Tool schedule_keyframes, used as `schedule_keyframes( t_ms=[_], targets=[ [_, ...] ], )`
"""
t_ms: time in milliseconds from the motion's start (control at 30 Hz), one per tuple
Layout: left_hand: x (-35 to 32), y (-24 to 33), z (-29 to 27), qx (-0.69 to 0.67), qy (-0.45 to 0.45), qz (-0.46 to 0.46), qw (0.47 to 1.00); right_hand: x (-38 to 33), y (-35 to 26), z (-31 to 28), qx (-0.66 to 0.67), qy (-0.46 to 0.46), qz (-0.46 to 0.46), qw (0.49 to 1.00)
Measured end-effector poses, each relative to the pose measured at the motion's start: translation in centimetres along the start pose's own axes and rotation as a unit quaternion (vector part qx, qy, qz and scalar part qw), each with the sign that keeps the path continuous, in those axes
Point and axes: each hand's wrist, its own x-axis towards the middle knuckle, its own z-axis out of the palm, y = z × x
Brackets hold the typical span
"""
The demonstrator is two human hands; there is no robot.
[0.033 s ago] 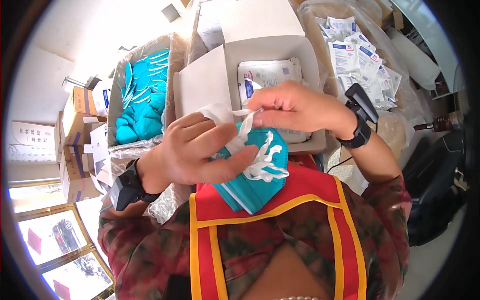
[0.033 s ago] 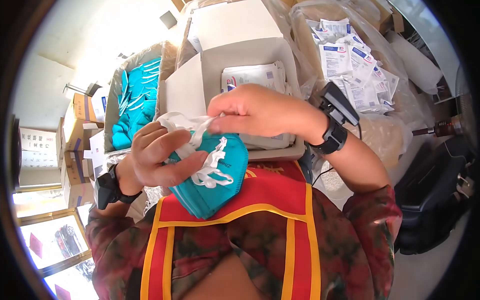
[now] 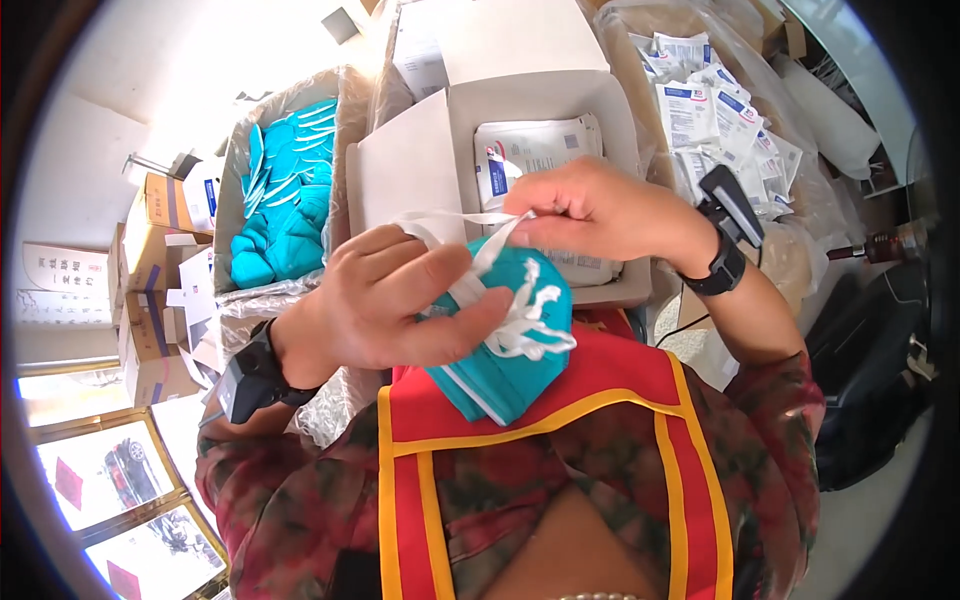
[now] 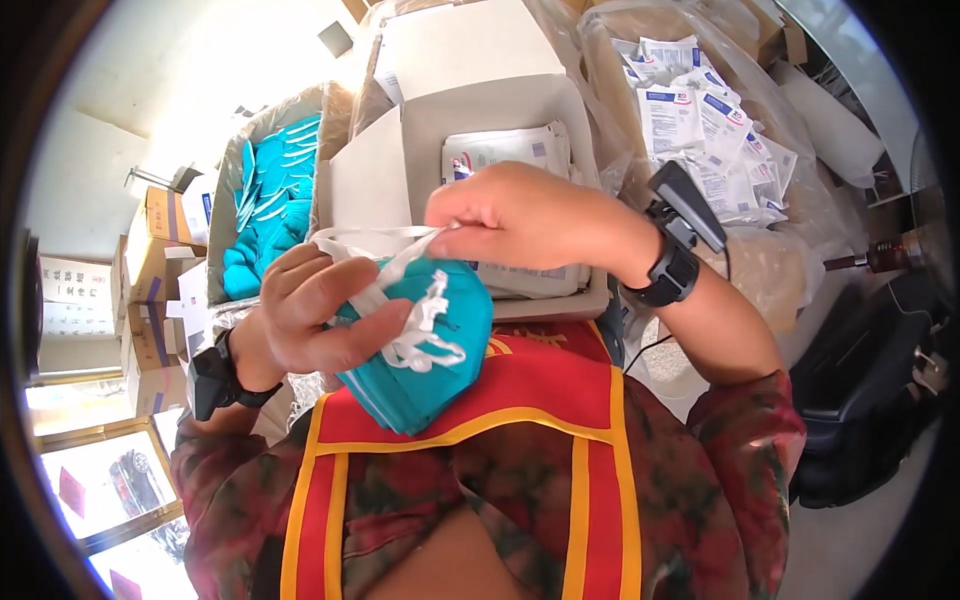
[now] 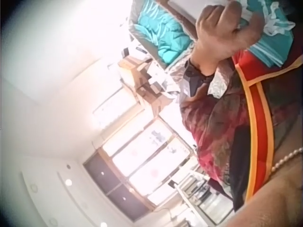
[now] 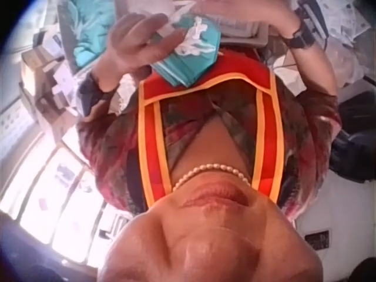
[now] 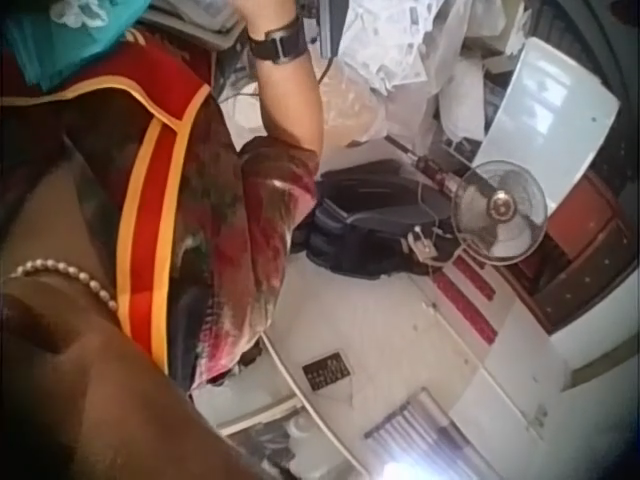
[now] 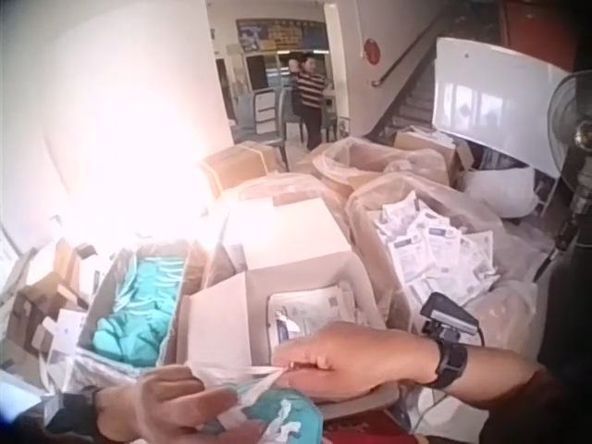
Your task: The recorder is counting out teal face masks and placing them into clear plastic packaging bags before boxing them.
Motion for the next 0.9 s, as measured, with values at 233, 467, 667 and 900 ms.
schedule_keyframes(
  t_ms=[233,467,667,900],
  targets=[
    [-0.4,-0.5,-0.7,-0.019,-0.111,-0.072,0.991,-1.5,-2.1,-1.7,0.031,0.002,0.07,0.997],
    [0.1,-0.1,0.5,-0.006,-0.117,-0.158,0.981,-1.4,-3.2,-0.1,0.217,-0.01,0.185,0.958],
    [0.5,-0.5,0.5,-0.006,-0.11,-0.143,0.984,-1.0,-1.1,0.0,0.064,0.052,0.112,0.99],
    [0.6,-1.0,0.1,0.006,-0.126,-0.176,0.976,-2.2,-2.4,-0.7,-0.427,0.12,-0.041,0.895]
  ],
)
